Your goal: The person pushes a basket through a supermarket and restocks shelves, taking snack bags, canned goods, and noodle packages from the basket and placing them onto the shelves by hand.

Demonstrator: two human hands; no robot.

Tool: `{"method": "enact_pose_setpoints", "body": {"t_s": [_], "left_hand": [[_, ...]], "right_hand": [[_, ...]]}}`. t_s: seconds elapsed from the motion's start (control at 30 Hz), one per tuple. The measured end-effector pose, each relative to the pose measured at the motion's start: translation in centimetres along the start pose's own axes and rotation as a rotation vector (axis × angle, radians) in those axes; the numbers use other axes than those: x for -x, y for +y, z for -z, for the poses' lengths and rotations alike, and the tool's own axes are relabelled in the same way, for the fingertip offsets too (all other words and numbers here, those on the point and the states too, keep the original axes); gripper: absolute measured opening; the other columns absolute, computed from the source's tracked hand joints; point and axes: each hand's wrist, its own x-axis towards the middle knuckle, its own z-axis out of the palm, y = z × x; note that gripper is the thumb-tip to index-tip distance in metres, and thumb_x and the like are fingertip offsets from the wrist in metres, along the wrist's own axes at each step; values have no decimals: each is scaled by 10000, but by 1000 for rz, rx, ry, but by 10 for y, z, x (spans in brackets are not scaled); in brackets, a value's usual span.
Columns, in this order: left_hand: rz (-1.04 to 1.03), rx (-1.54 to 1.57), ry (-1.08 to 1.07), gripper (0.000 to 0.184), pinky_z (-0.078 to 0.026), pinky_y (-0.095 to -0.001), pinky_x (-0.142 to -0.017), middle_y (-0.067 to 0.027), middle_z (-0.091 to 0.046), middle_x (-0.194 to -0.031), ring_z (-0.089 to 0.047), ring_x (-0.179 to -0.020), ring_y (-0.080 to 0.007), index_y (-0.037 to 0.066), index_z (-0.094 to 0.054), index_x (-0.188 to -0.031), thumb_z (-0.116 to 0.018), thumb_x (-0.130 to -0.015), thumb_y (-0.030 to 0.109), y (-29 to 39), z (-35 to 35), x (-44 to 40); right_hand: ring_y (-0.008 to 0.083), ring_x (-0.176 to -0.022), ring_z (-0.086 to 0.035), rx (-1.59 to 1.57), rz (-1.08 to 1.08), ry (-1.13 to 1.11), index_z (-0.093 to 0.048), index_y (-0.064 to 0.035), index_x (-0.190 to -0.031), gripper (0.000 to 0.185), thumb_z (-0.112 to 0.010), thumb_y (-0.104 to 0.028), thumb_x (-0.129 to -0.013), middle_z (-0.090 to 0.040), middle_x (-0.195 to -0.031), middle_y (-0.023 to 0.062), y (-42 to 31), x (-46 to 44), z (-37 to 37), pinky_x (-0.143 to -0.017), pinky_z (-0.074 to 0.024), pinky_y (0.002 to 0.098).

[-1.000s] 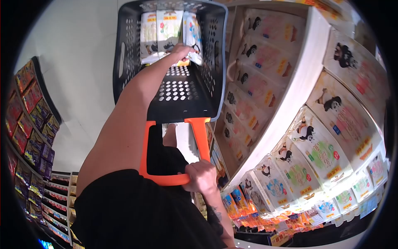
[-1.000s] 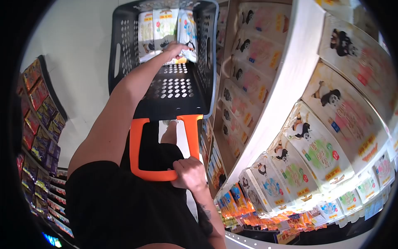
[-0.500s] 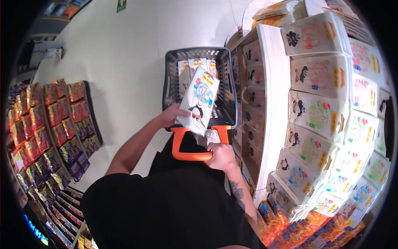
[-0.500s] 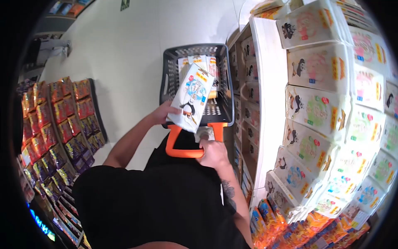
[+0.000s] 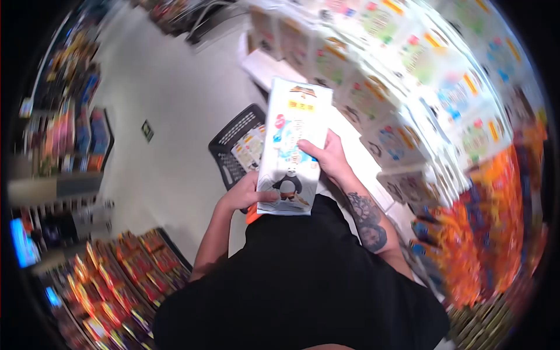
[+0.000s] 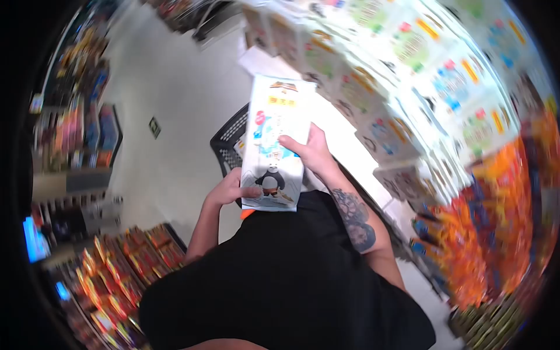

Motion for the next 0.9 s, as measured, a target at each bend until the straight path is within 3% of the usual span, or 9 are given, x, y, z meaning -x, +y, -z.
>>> {"method": "enact_pose_setpoints", "body": {"t_s": [0.13, 0.27, 0.43, 0.5, 0.6, 0.63, 0.7, 0.8, 0.9], "left_hand": [[-50, -172, 20, 419, -510, -303, -837, -87, -698, -1074, -640, -932, -132, -55, -628, -1180, -771, -849, 157, -3, -36, -39], [-153, 56, 71, 385, -546, -277, -807, -134, -699, -1066, -682, -923, -147, -70, -592, -1184, -745, -850, 47, 4, -67, -73], [-89, -194, 25, 441, -573, -286, -769, -136, -710, -1048, -702, -881, -170, -62, -607, -1146, -799, -751, -32, 35, -82, -105], [-163, -190, 6, 427, -585, -319, -808, -129, -714, -1037, -705, -892, -186, -50, -638, -1115, -812, -727, -20, 42, -94, -107], [-362, -253, -16, 522, -530, -320, -890, -84, -709, -1080, -652, -966, -128, -22, -658, -1123, -887, -672, 108, 25, -92, -112], [-468, -187, -51, 541, -528, -322, -876, -76, -711, -1062, -646, -940, -125, -23, -654, -1122, -897, -664, 132, 6, -87, -123], [-547, -356, -18, 550, -528, -321, -842, -76, -722, -990, -646, -904, -107, -24, -647, -1116, -892, -635, 84, 12, -93, -119], [-478, -287, 29, 544, -531, -322, -796, -85, -725, -981, -668, -895, -128, -24, -650, -1091, -887, -608, 49, 19, -99, -115], [-560, -452, 17, 520, -533, -320, -747, -87, -732, -936, -688, -859, -153, -19, -654, -1055, -880, -590, 26, 20, -102, -119]], "right_hand": [[167, -930, -683, 22, 184, 151, -572, 64, -1184, 473, -797, -104, -803, -704, -1057, 134, -24, 30, 33, -836, -554, 323], [153, -958, -675, 163, 230, 223, -564, 69, -1184, 458, -787, -77, -811, -698, -1082, 142, -38, 62, 54, -852, -546, 307], [153, -920, -671, 257, 377, 374, -605, 59, -1139, 436, -802, -81, -776, -706, -1028, 131, -39, 89, 65, -821, -544, 311], [154, -905, -662, 321, 413, 369, -626, 47, -1128, 442, -812, -70, -745, -702, -1007, 131, -61, 102, 62, -809, -538, 323], [177, -919, -669, 434, 371, 339, -636, 67, -1109, 425, -820, -49, -744, -710, -1026, 121, -67, 111, 65, -843, -537, 345], [181, -933, -665, 502, 342, 330, -637, 78, -1120, 431, -820, -30, -744, -706, -1035, 127, -68, 112, 71, -866, -529, 350], [181, -942, -655, 585, 394, 341, -637, 94, -1121, 437, -822, -6, -739, -697, -1053, 138, -71, 117, 81, -870, -524, 346], [187, -897, -649, 662, 519, 438, -626, 96, -1144, 459, -830, -8, -746, -691, -1058, 152, -69, 113, 115, -838, -533, 345], [167, -790, -611, 825, 468, 314, -646, 56, -1013, 310, -816, -17, -764, -682, -913, 107, -107, 123, 115, -783, -512, 322]]}}
